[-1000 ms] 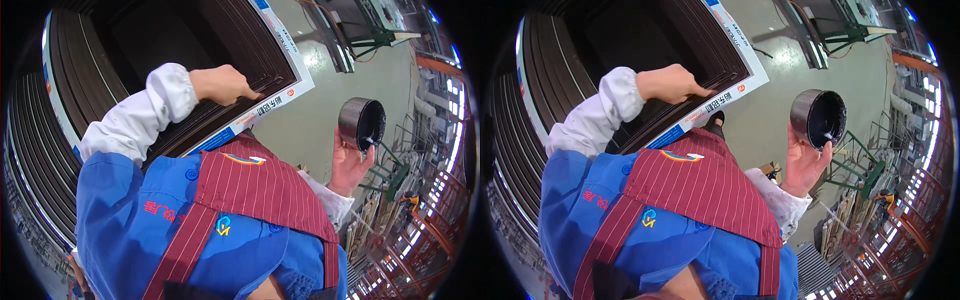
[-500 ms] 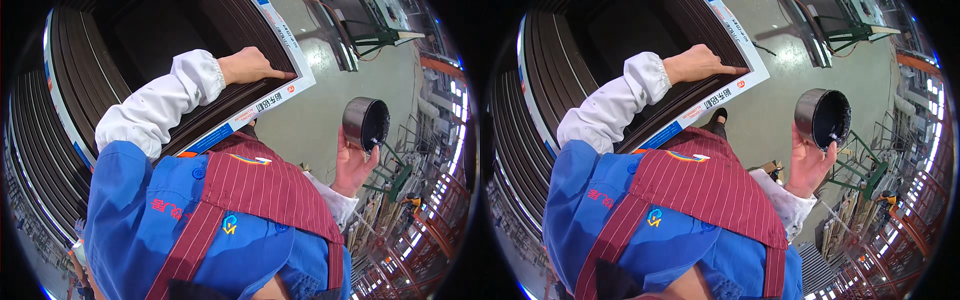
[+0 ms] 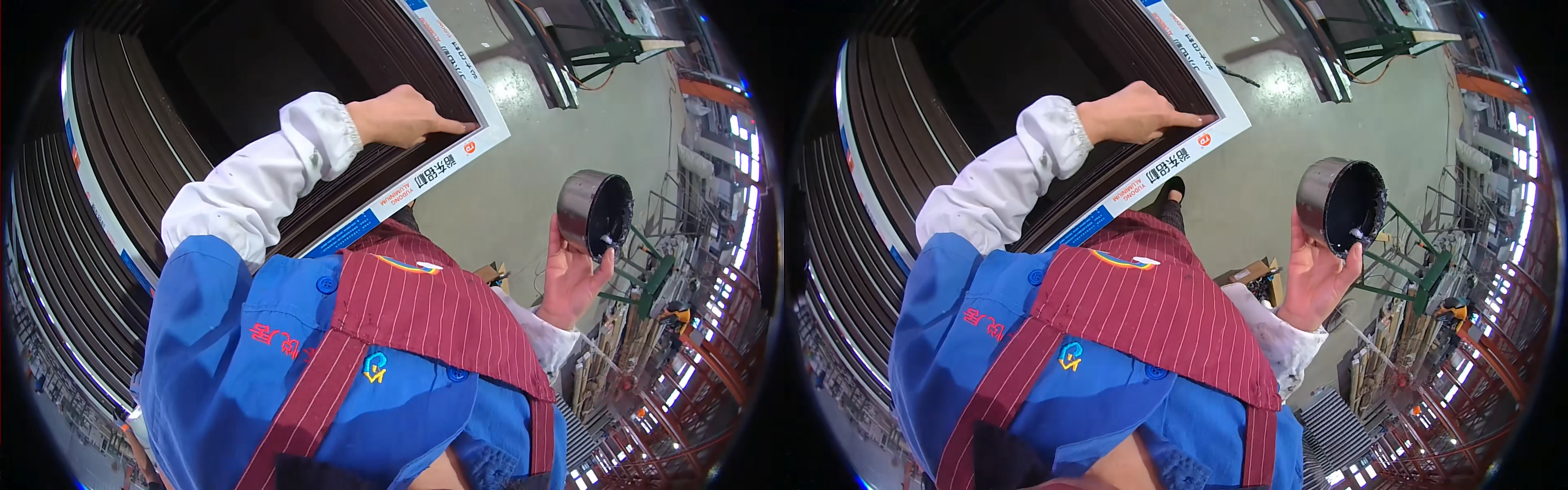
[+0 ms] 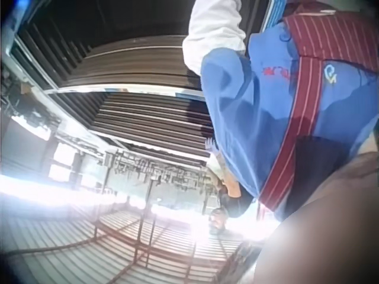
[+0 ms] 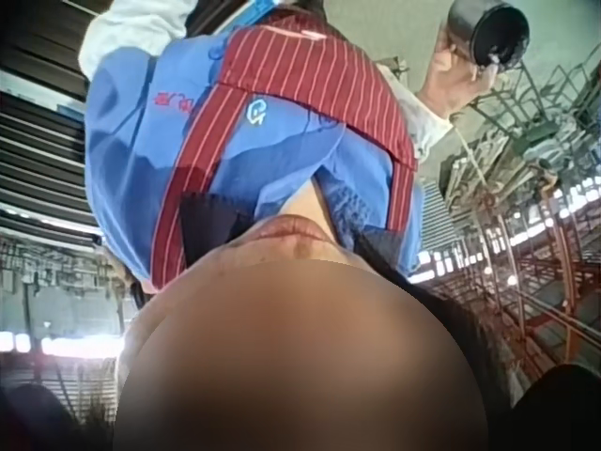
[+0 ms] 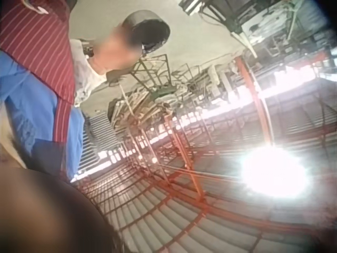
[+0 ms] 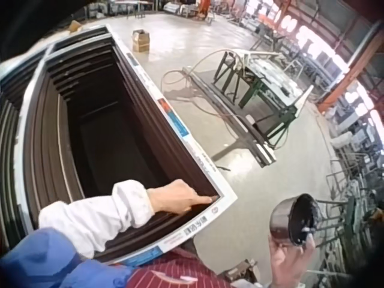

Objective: Apply sealant or markers to the corners of stacked window frames using a small container and finger/applicator.

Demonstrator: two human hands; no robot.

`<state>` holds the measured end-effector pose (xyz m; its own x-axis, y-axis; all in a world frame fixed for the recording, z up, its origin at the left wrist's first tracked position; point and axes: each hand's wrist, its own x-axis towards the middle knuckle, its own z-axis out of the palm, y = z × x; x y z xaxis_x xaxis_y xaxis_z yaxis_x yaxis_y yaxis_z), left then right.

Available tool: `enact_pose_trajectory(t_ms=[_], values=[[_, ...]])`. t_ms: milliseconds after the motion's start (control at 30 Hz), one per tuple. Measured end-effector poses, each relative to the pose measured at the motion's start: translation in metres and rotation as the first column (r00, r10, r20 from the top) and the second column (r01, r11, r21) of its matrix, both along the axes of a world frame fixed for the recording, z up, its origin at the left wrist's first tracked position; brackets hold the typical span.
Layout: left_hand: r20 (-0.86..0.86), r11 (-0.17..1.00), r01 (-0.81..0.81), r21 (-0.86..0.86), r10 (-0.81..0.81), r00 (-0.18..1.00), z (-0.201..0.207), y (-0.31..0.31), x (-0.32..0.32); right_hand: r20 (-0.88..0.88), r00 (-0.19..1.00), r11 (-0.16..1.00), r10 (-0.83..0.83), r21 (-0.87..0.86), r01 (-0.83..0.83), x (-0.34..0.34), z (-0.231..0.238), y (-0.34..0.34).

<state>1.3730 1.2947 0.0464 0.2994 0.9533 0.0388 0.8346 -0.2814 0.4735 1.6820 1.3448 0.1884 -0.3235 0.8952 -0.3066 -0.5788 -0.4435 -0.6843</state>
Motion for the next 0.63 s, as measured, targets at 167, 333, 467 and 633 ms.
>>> enact_pose_trajectory(t_ms=[167, 333, 467, 633], values=[[0.080, 0.990, 0.012, -0.140, 0.000, 0.997, 0.020, -0.005, -0.002, 0.006, 0.999, 0.999, 0.045, -0.007, -0.045, -0.005, -0.002, 0.005], [0.193, 0.979, 0.047, -0.197, -0.008, 0.981, 0.029, -0.026, -0.013, 0.016, 0.989, 0.988, 0.150, 0.023, -0.150, -0.013, -0.004, 0.019], [0.226, 0.965, -0.147, -0.219, 0.197, 0.954, 0.038, -0.055, -0.012, 0.006, 0.957, 0.956, 0.289, 0.050, -0.289, -0.021, -0.002, 0.032], [0.185, 0.758, -0.613, -0.223, 0.650, 0.737, 0.085, -0.089, -0.001, 0.002, 0.858, 0.855, 0.514, 0.074, -0.513, -0.043, -0.010, 0.049]])
